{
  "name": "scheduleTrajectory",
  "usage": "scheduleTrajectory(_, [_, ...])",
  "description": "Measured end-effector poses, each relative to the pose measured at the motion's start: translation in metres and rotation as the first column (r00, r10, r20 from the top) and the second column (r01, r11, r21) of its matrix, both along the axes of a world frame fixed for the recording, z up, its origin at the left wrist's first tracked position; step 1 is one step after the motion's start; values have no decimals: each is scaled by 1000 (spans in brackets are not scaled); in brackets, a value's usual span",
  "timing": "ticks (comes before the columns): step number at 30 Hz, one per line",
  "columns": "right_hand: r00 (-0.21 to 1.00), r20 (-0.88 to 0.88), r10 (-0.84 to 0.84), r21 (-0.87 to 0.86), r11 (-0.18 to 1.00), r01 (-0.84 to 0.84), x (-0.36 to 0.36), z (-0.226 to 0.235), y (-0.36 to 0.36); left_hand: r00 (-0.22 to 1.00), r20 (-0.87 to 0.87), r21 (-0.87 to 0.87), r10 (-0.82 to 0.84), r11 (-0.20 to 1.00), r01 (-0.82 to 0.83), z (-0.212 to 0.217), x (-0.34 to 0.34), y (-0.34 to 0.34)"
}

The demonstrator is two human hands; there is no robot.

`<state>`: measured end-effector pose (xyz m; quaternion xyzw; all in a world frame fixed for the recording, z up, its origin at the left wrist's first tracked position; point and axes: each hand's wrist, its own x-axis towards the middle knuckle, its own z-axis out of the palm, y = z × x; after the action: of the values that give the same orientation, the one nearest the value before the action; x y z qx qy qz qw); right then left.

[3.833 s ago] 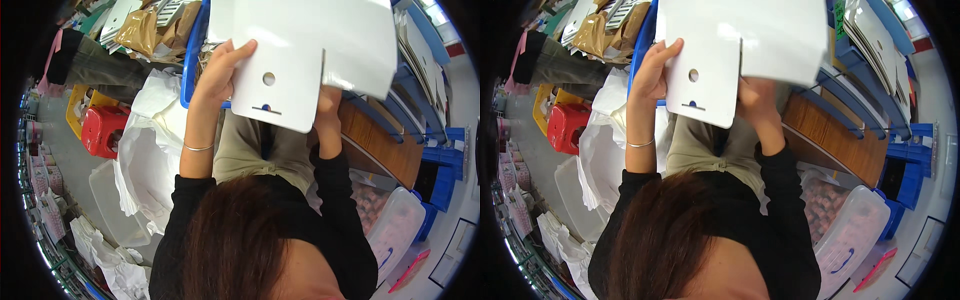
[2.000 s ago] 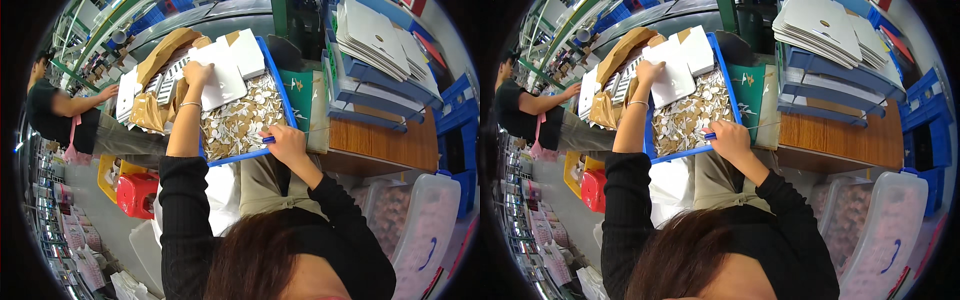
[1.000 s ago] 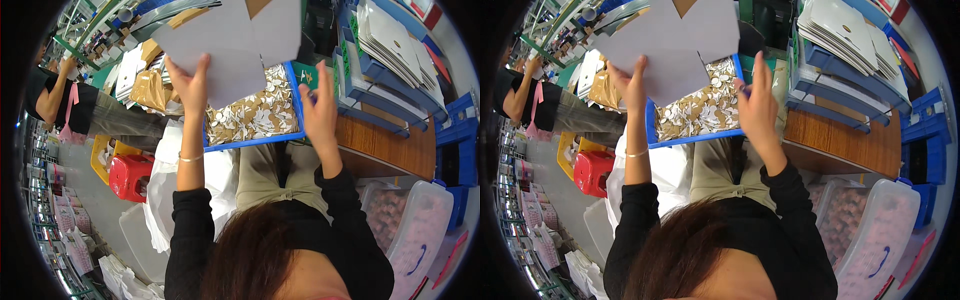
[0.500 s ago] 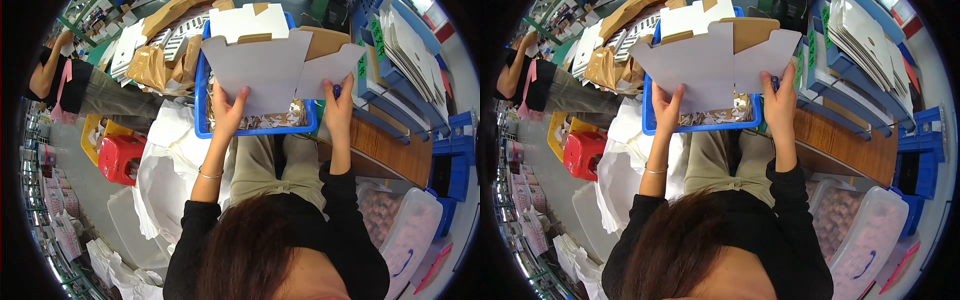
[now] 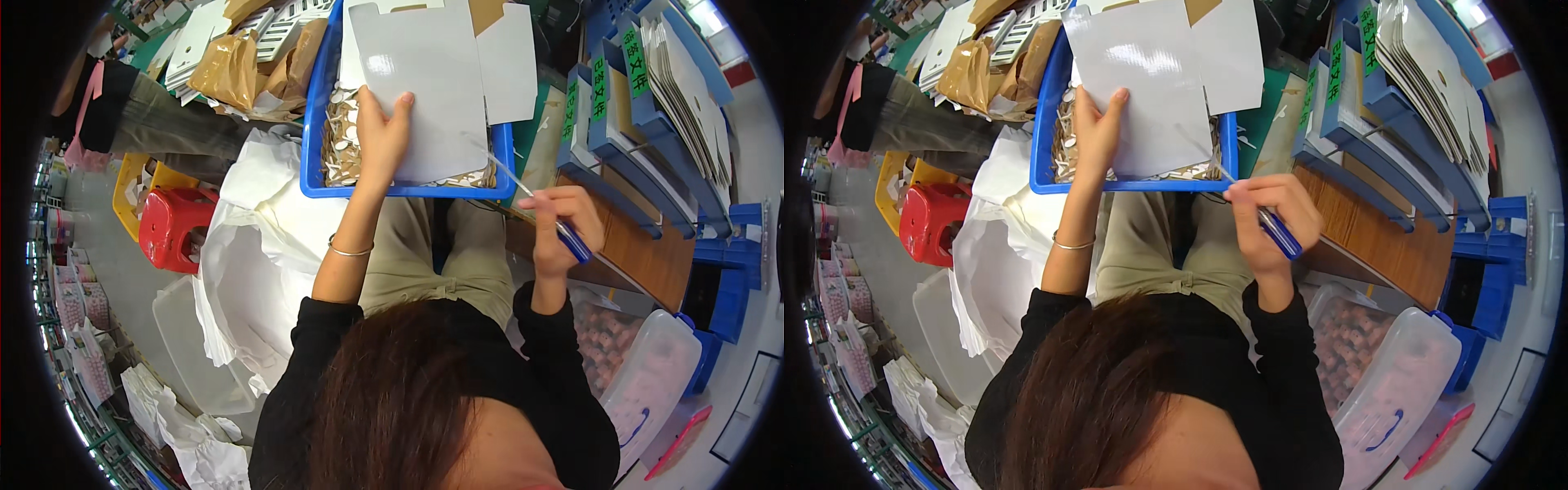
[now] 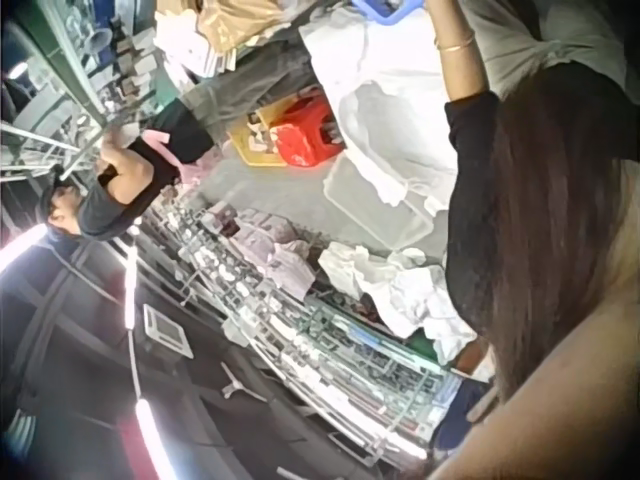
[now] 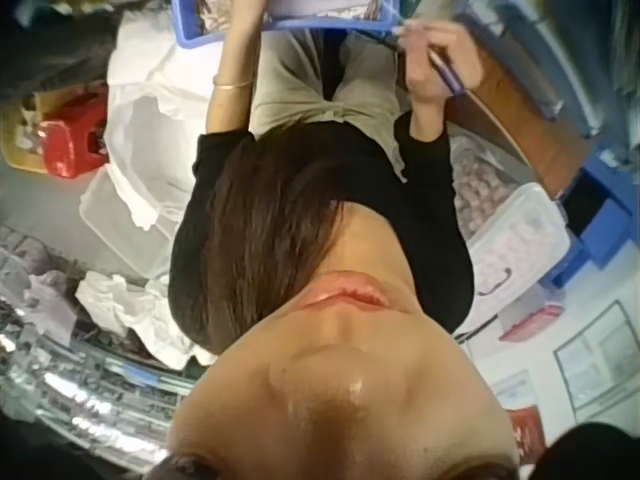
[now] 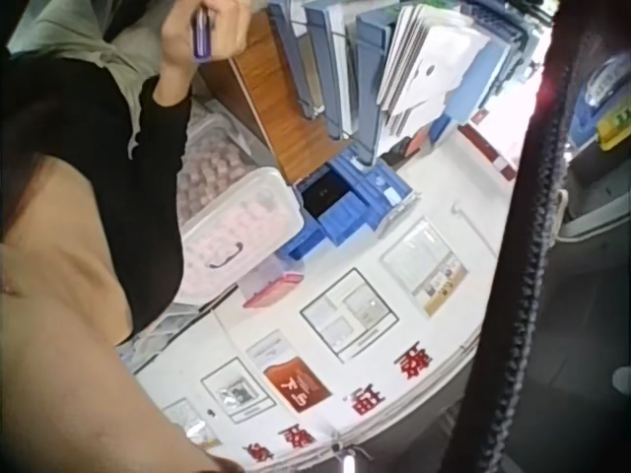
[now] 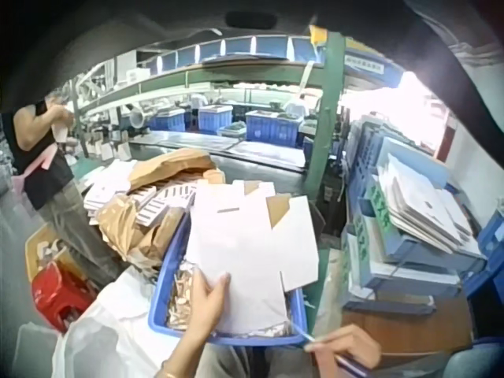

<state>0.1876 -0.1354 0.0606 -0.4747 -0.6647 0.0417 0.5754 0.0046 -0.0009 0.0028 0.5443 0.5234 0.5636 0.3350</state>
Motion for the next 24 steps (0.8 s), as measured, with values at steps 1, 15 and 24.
scheduleTrajectory(1, [1000, -6, -7, 2, 1000, 7, -2, -4, 2, 1000, 3, -8, 4, 1000, -4, -2, 1, 1])
scheduleTrajectory(15, [990, 135, 32, -60, 998, -24, -49, -43, 30, 999, -20, -6, 43, 999, -43, -6, 2, 0])
scheduleTrajectory(24, [998, -13, 64, 9, 998, -64, -24, -31, -8, 997, -34, 11, 65, 998, -65, -12, -1, 3])
